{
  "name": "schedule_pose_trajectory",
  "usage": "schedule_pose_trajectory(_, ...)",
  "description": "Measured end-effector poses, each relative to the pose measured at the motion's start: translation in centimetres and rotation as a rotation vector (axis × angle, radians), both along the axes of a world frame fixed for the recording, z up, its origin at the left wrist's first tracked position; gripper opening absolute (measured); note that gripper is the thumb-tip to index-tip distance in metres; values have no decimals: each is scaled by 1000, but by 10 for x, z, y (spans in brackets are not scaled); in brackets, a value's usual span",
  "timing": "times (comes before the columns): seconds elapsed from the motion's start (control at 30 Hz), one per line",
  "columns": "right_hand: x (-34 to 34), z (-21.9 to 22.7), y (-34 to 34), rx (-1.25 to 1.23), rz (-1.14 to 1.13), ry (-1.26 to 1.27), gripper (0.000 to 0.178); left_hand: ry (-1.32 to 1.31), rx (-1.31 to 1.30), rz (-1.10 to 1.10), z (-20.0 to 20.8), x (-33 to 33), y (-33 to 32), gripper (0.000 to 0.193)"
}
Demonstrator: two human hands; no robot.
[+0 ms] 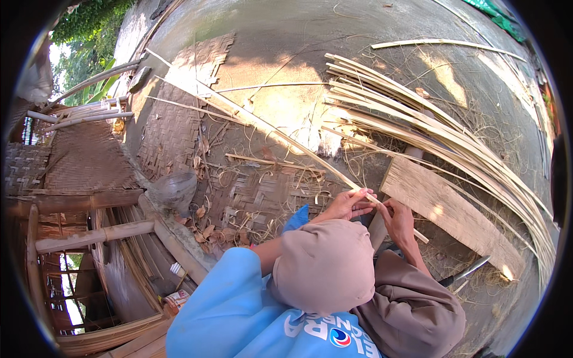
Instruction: The person sits on the ground and uses a knife to split long bamboo strips into thinner pieces. They repeatedly position each strip on a wooden plank and draw the knife along its length to separate it.
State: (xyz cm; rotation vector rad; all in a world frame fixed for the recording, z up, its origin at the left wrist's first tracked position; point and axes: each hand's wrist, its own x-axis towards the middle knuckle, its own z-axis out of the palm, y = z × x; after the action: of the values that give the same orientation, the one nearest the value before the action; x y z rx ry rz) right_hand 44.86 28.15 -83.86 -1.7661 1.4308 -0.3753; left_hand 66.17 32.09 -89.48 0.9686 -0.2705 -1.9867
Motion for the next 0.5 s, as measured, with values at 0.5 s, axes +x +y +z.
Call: schedule_pose_trajectory(0.5,-62,-24,22,270,-239,-263,37,-273,356,962,-53,352,-134,15)
